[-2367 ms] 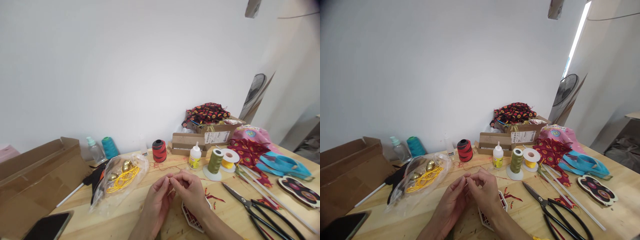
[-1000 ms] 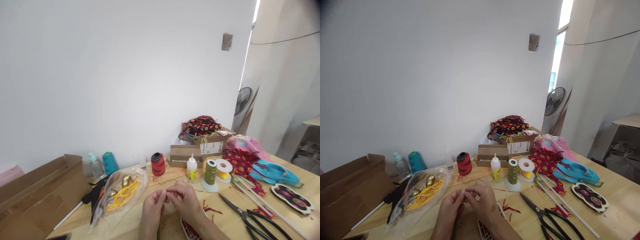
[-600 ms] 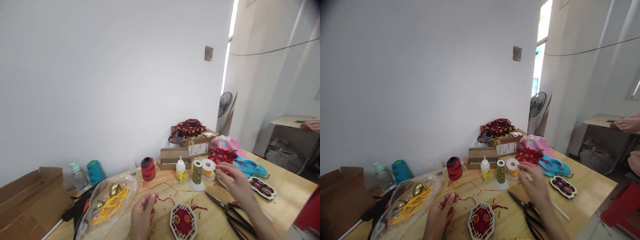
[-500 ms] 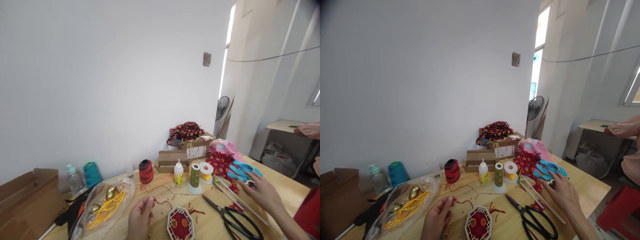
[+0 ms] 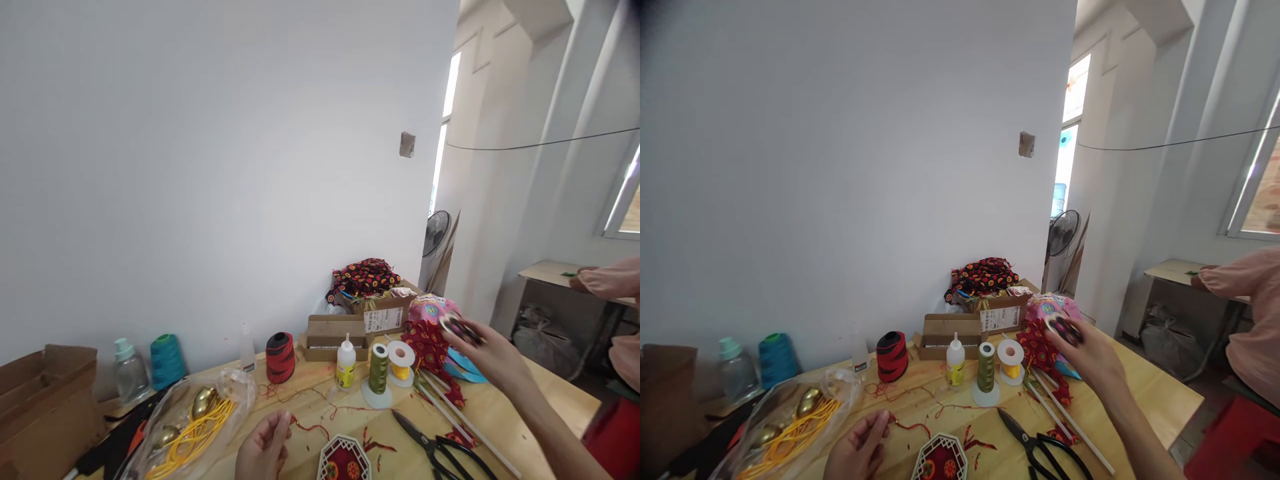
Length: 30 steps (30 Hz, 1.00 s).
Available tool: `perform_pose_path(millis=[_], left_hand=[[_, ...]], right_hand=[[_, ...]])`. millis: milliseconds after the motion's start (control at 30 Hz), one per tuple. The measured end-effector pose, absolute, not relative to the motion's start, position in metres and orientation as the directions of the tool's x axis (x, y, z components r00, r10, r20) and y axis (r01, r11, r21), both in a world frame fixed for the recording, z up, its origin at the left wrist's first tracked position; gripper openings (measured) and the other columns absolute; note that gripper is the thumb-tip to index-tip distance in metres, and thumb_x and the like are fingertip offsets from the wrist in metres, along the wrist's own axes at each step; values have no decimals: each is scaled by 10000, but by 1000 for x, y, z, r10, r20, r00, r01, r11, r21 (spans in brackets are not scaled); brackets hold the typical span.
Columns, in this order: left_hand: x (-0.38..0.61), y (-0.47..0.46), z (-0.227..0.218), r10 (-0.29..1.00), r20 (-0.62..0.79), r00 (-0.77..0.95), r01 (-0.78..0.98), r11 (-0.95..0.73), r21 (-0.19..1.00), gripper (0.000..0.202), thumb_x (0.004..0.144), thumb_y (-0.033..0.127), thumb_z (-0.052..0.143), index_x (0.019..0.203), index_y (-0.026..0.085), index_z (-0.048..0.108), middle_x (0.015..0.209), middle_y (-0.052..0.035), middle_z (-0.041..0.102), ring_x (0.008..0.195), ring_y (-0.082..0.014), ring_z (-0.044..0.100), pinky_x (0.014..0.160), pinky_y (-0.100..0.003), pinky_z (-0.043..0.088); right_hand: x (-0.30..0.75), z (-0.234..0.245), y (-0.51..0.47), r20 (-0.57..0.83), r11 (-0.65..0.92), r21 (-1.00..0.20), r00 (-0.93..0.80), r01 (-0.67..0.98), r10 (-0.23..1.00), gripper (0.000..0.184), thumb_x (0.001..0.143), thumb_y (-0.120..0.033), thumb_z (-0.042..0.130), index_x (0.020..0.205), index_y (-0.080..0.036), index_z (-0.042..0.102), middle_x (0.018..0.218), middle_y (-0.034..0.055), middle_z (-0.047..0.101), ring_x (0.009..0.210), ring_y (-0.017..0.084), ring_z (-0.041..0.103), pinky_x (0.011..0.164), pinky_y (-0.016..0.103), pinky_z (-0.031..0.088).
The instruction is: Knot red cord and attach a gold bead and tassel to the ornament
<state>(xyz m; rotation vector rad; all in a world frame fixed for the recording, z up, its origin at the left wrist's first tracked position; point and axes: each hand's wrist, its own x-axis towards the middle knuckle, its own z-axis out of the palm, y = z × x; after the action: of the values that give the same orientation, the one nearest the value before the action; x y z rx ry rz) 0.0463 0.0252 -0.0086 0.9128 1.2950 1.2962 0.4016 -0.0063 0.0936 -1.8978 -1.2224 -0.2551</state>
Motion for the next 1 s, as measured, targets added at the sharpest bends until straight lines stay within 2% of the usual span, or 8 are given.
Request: perform_pose_path(millis=[100, 200, 367, 533, 700, 800, 933, 1000], left_hand=[[48, 22, -5, 982, -114, -148, -104, 100, 990, 518, 360, 592, 679, 580, 127, 623, 451, 39, 506, 336, -75, 408, 327, -187, 319], [49, 21, -7, 988, -67, -139, -75, 57, 996, 510, 383, 608, 663, 568, 135, 624, 437, 36, 502, 351, -90, 425, 342, -199, 346], [54, 22, -16, 983, 5, -186, -41, -13, 999, 513, 414, 645, 622, 531, 145, 612, 407, 38, 477, 365, -101, 422, 358, -207, 357], [56, 21, -16, 981, 8, -196, -58, -20, 998, 507, 418, 639, 624, 533, 145, 616, 414, 34, 484, 378, -105, 426, 363, -207, 360], [56, 20, -12, 980, -19, -198, -88, 2, 996, 491, 419, 614, 641, 547, 140, 627, 409, 37, 484, 368, -104, 424, 364, -210, 359], [54, 20, -11, 985, -48, -167, -97, 32, 995, 473, 403, 583, 670, 559, 138, 631, 419, 34, 499, 381, -110, 444, 377, -212, 371], [48, 20, -9, 993, 10, -114, -82, -19, 996, 402, 508, 526, 659, 591, 135, 622, 422, 47, 483, 350, -84, 403, 334, -180, 310], [45, 20, -5, 991, 61, -121, -53, -68, 996, 363, 550, 496, 649, 614, 139, 631, 469, 28, 527, 381, -95, 431, 350, -182, 330]], right_hand=[[375, 125, 53, 521, -138, -484, 412, 864, 748, 458, 687, -526, 509, 984, -194, 616, 920, 73, 667, 824, 236, 616, 650, 296, 476], [357, 134, 113, 408, -109, -445, 310, 889, 858, 296, 734, -429, 562, 895, -191, 633, 877, 52, 651, 799, 209, 605, 675, 291, 468], [343, 129, 163, 310, -74, -442, 230, 894, 923, 226, 854, -260, 466, 1057, -171, 509, 1080, 56, 534, 888, 170, 555, 745, 362, 471], [350, 128, 151, 391, -18, -531, 264, 847, 882, 230, 844, -280, 480, 1035, -159, 524, 1047, 46, 551, 868, 176, 564, 732, 358, 474], [356, 120, 97, 616, 82, -633, 437, 769, 655, 458, 870, -402, 287, 945, -75, 599, 953, 125, 627, 918, 257, 551, 783, 369, 419], [333, 98, 61, 686, 213, -639, 423, 739, 592, 446, 840, -430, 310, 934, -111, 607, 952, 116, 637, 916, 249, 552, 783, 367, 421], [265, 61, 30, 673, 388, -637, 236, 666, 701, 331, 805, -410, 421, 816, -180, 658, 879, 78, 667, 850, 214, 588, 775, 329, 453], [228, 46, 22, 576, 482, -693, 8, 537, 818, 331, 815, -397, 425, 890, -182, 664, 924, 90, 665, 881, 220, 588, 795, 342, 451]])
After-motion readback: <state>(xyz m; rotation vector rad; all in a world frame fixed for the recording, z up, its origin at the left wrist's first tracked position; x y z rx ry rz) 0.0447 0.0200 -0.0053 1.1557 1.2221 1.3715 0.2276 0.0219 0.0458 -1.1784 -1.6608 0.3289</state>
